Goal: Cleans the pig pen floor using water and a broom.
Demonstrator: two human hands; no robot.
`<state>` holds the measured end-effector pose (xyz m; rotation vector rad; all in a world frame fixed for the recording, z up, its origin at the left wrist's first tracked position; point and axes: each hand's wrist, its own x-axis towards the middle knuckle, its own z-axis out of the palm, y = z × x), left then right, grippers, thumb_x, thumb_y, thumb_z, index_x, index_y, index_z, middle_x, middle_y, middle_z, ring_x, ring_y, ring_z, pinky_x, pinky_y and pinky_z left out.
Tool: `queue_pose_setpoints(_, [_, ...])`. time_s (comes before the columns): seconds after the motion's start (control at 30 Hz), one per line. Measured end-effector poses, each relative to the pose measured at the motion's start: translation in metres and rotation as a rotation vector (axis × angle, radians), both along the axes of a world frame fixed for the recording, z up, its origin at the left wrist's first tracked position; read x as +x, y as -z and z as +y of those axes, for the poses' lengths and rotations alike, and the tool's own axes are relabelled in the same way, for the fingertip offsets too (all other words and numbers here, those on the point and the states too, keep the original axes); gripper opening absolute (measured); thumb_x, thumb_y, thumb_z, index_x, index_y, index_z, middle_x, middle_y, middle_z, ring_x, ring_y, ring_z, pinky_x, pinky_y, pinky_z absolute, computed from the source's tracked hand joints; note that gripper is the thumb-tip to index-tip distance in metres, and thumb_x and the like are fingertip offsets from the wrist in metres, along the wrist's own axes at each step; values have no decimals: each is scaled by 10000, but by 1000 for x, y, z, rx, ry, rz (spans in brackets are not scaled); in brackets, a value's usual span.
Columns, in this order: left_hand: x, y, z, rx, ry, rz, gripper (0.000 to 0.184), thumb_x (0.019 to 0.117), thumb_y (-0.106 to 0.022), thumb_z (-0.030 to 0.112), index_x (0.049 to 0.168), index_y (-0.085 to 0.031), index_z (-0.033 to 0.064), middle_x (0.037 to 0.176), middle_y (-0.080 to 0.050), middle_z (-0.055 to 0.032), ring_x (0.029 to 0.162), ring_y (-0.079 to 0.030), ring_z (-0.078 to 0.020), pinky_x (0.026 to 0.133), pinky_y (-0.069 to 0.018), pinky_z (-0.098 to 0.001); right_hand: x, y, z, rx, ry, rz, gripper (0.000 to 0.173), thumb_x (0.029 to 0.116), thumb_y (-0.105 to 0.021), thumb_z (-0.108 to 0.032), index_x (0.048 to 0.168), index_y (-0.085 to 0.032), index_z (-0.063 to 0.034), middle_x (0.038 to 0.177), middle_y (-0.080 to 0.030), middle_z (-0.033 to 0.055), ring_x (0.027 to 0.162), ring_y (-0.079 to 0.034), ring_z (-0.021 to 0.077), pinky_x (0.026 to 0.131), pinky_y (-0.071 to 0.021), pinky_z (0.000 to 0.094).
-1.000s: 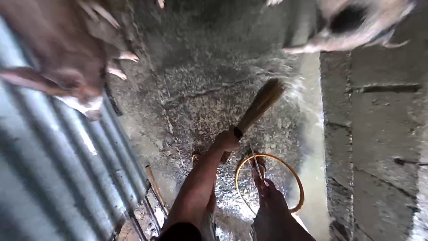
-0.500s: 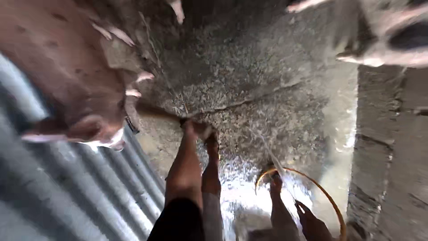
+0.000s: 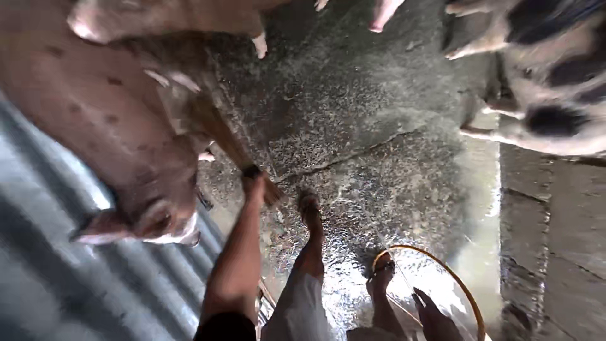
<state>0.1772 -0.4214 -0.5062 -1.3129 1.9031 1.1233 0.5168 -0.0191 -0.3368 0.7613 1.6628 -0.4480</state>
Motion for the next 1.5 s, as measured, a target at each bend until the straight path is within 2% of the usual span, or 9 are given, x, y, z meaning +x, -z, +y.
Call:
queue_pose_setpoints(0.17, [-75, 69, 82, 133, 342, -73, 574, 851, -771, 214, 1351, -571, 15, 1234, -653, -224, 1116, -643, -355, 922, -543, -597, 55, -14, -21, 173, 207, 38, 475, 1088, -449, -197, 1542, -459, -57, 1298, -655, 282, 1160, -649, 487, 1010, -476, 666])
queue_pose_setpoints(0.4, [69, -48, 225, 464, 1147, -233, 882, 792, -865, 274, 1516, -405, 71, 1260, -654, -233, 1169, -647, -367, 1007, -522, -591, 132, -68, -5, 284, 565, 58, 443, 1103, -435, -225, 1509, -478, -53, 1275, -651, 286, 1121, -659, 473, 984, -484, 670])
queue_pose_setpoints(0.57, [195, -116, 207, 308, 728, -95, 878, 827, -829, 183, 1533, -349, -24, 1364, -589, -252, 1236, -604, -329, 1049, -513, -504, 226, -108, 8, 136, 542, -69, 474, 1102, -408, -282, 1556, -424, -148, 1337, -638, 240, 1205, -630, 457, 1020, -476, 662])
queue_pose_setpoints(0.77, [246, -58, 248, 211, 422, -184, 376, 1020, -575, 297, 1298, -560, 44, 1082, -654, -147, 893, -650, -233, 745, -568, -447, 348, -97, 23, 110, 651, 20, 481, 1096, -423, -286, 1565, -426, -179, 1165, -705, 250, 1063, -686, 469, 932, -515, 672])
queue_pose_setpoints(0.93, [312, -61, 395, 99, 1414, -329, 556, 921, -768, 298, 1329, -597, -40, 1291, -626, -268, 1202, -598, -376, 1033, -461, -582, 457, -96, 3, 204, 965, 229, 461, 1097, -407, -246, 1514, -487, -67, 1065, -713, 269, 956, -704, 456, 895, -527, 648])
queue_pose_setpoints(1.07, [401, -129, 454, 49, 2028, -245, 956, 853, -823, 309, 1583, -281, 14, 1334, -601, -308, 1242, -603, -437, 1047, -479, -624, 539, -115, 2, 153, 1403, 337, 448, 1109, -375, -273, 1491, -520, -90, 1034, -686, 208, 868, -666, 310, 857, -538, 527])
queue_pose_setpoints(1.23, [497, -229, 474, 153, 2104, -287, 877, 837, -841, 170, 1535, -347, -24, 1321, -593, -320, 1215, -600, -423, 1030, -487, -599, 600, -186, 2, 111, 1776, 537, 414, 1103, -401, -256, 1470, -547, -133, 907, -640, 120, 667, -555, 178, 653, -504, 388])
queue_pose_setpoints(1.4, [496, -320, 500, 402, 1926, -531, 311, 986, -555, 96, 1257, -498, -45, 820, -703, -146, 647, -715, -229, 602, -631, -394, 575, -235, -17, 283, 1750, 670, 381, 1088, -486, -265, 1370, -606, -39, 1078, -702, 219, 971, -686, 352, 935, -519, 571])
queue_pose_setpoints(1.5, [486, -366, 527, 593, 1873, -659, 255, 995, -489, 189, 1127, -557, -19, 830, -746, -128, 681, -747, -234, 620, -648, -396, 518, -258, -1, 480, 1657, 702, 399, 1096, -431, -344, 1302, -658, -88, 1129, -717, 200, 1095, -676, 394, 984, -488, 628])
